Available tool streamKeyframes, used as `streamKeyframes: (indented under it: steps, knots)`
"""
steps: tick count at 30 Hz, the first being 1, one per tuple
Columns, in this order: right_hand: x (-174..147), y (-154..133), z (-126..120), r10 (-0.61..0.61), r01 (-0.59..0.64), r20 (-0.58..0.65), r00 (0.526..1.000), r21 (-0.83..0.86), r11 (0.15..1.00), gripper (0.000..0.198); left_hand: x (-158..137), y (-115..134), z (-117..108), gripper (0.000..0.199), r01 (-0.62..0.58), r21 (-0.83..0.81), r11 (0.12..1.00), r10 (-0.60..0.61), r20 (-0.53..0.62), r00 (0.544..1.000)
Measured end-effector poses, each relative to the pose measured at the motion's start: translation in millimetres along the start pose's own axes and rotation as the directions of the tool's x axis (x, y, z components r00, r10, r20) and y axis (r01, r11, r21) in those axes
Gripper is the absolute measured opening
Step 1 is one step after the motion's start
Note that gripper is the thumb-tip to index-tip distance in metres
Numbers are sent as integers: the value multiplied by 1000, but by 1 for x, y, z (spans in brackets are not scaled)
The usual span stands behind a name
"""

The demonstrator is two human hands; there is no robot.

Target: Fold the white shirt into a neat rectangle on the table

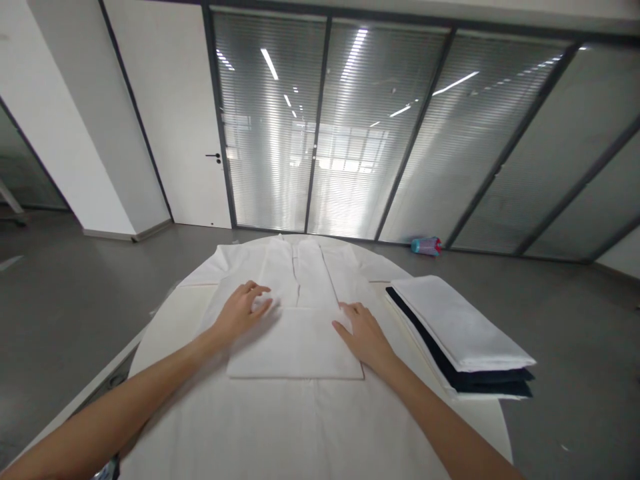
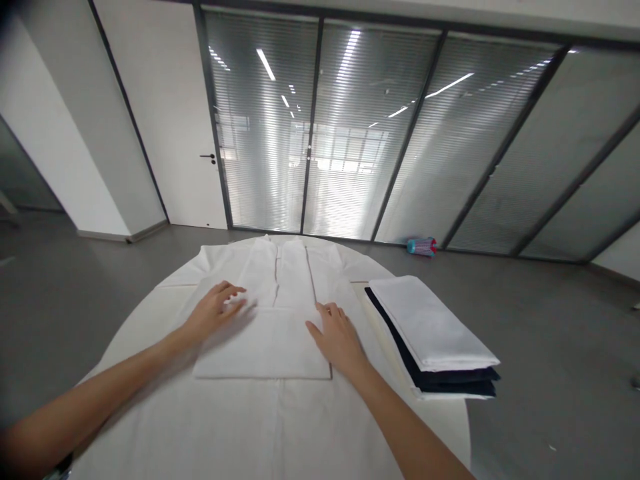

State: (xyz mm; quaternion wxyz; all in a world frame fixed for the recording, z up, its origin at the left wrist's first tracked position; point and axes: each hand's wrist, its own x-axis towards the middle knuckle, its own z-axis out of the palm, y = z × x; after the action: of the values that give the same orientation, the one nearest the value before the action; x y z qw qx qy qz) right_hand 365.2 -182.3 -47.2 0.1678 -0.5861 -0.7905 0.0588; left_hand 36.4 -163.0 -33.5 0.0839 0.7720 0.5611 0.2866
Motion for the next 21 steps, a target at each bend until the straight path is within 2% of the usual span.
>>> streamKeyframes:
  steps: [2,4,9,12,17,21]
  knots:
    - [2,7,-1,90,-91,-40,995,-19,996,57,8,-19,-7,46,162,6,987,-162,15,987]
    - [4,10,0,123,-122,-33,992,35,992,58,14,-36,-9,51,235,-9,972,-234,69,970]
    - [5,7,6,138,-137,17,990,301,944,60,16,-51,-2,52,232,-85,969,-216,162,963]
    - [7,5,6,175,-166,15,985,406,899,59,15,-48,-1,58,247,-132,960,-226,151,962]
    - [12,10,4,298,-295,79,951,514,806,61,20,-50,-5,65,244,-169,955,-219,152,964]
    - [14,13,2,288,-294,87,954,475,829,63,22,-53,-3,62,234,-114,966,-215,159,964]
